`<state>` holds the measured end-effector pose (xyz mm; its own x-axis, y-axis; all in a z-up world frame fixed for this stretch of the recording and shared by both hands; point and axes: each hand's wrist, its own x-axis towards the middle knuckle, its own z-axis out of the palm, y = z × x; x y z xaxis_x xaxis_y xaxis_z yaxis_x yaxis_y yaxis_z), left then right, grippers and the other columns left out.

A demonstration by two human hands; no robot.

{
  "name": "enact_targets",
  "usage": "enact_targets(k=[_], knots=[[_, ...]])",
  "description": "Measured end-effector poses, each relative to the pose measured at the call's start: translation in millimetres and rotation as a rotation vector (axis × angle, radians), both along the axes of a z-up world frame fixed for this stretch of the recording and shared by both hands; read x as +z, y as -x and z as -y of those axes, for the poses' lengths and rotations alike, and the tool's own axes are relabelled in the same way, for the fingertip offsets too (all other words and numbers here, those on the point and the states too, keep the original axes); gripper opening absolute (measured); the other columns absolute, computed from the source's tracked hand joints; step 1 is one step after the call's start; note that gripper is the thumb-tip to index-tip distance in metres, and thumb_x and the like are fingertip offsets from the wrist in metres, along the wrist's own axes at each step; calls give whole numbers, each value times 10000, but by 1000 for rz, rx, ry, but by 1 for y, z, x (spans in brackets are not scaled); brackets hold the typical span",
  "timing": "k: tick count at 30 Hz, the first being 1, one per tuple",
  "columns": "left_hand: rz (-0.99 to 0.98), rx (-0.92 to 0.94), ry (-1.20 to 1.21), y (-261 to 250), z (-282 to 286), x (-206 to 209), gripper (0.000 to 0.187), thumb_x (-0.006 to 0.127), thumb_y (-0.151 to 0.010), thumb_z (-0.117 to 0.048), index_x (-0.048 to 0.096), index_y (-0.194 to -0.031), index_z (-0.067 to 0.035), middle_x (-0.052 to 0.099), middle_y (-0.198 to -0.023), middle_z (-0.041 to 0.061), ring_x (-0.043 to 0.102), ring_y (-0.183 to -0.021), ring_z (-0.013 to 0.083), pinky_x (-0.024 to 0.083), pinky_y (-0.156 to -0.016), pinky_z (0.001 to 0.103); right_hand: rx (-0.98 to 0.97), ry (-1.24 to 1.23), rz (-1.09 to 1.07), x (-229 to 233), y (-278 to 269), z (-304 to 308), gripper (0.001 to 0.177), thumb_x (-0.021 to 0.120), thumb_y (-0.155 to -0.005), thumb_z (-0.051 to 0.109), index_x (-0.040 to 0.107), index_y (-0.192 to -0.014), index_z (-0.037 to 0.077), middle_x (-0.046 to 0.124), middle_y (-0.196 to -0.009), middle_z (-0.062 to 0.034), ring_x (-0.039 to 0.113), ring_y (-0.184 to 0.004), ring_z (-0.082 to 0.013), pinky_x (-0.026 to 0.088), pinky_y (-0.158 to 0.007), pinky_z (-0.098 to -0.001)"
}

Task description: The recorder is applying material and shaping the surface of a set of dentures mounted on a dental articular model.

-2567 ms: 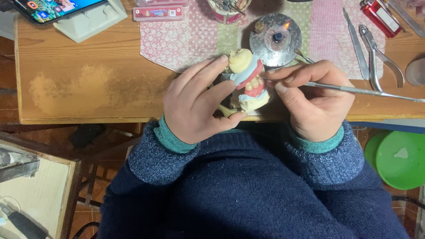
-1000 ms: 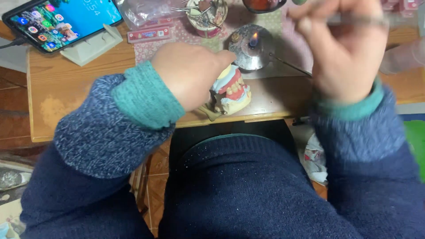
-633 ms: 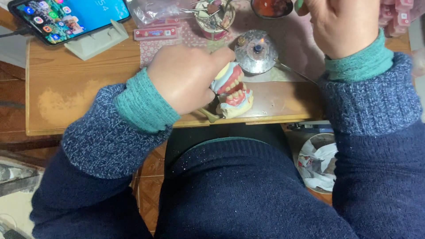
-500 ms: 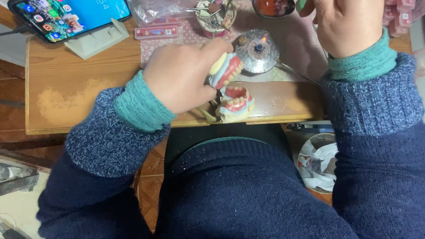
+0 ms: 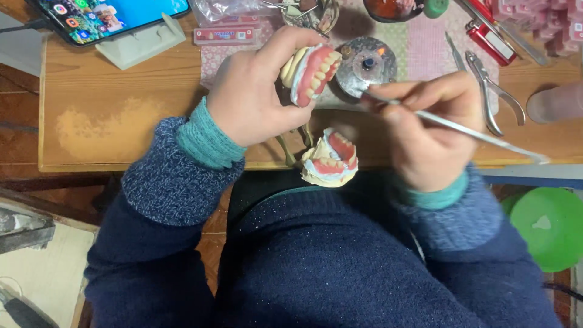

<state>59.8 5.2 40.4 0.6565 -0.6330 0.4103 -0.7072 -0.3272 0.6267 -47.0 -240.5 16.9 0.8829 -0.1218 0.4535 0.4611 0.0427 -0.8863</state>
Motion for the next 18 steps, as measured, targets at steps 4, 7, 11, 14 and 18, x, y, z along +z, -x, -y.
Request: enact_targets(k=[4, 7, 11, 14, 18], knots=[[31, -55, 68, 2, -1, 0, 593, 818, -894, -140, 506, -1397, -130, 718, -1231, 133, 753, -1156, 317, 632, -938, 368, 28, -146, 0, -7, -4, -23, 260, 671, -1046, -53, 434, -1093, 41, 711, -1125, -264, 734, -1035, -258, 617, -985, -371], [51, -46, 70, 3, -1, 0, 612, 835, -880, -139, 510, -1398, -127, 705, -1280, 137, 731, -1180, 333, 624, -951, 371, 37, -108, 20, -18, -4, -23, 274, 681, -1074, -66, 427, -1087, 33, 712, -1143, -272, 735, -1085, -256, 609, -1017, -360], [17, -58, 73, 2, -1, -1, 613, 844, -889, -136, 509, -1403, -128, 706, -1261, 120, 743, -1192, 319, 630, -965, 363, 17, -79, 30, -8, -8, -28, 277, 677, -1025, -66, 426, -1080, 40, 704, -1168, -269, 730, -1089, -249, 607, -1002, -347], [19, -69, 90, 1, -2, -1, 624, 840, -886, -119, 499, -1408, -119, 698, -1281, 128, 736, -1209, 318, 627, -991, 358, 1, 46, -33, -1, -7, -25, 257, 646, -1029, -88, 423, -1064, 34, 708, -1174, -281, 725, -1062, -253, 599, -976, -347], [-18, -82, 104, 0, -7, -7, 615, 845, -906, -114, 497, -1414, -117, 712, -1276, 111, 757, -1183, 248, 637, -1021, 333, -92, 90, 93, -2, -8, -6, 242, 613, -1032, -68, 400, -1092, 30, 689, -1121, -255, 716, -1028, -239, 591, -972, -334]])
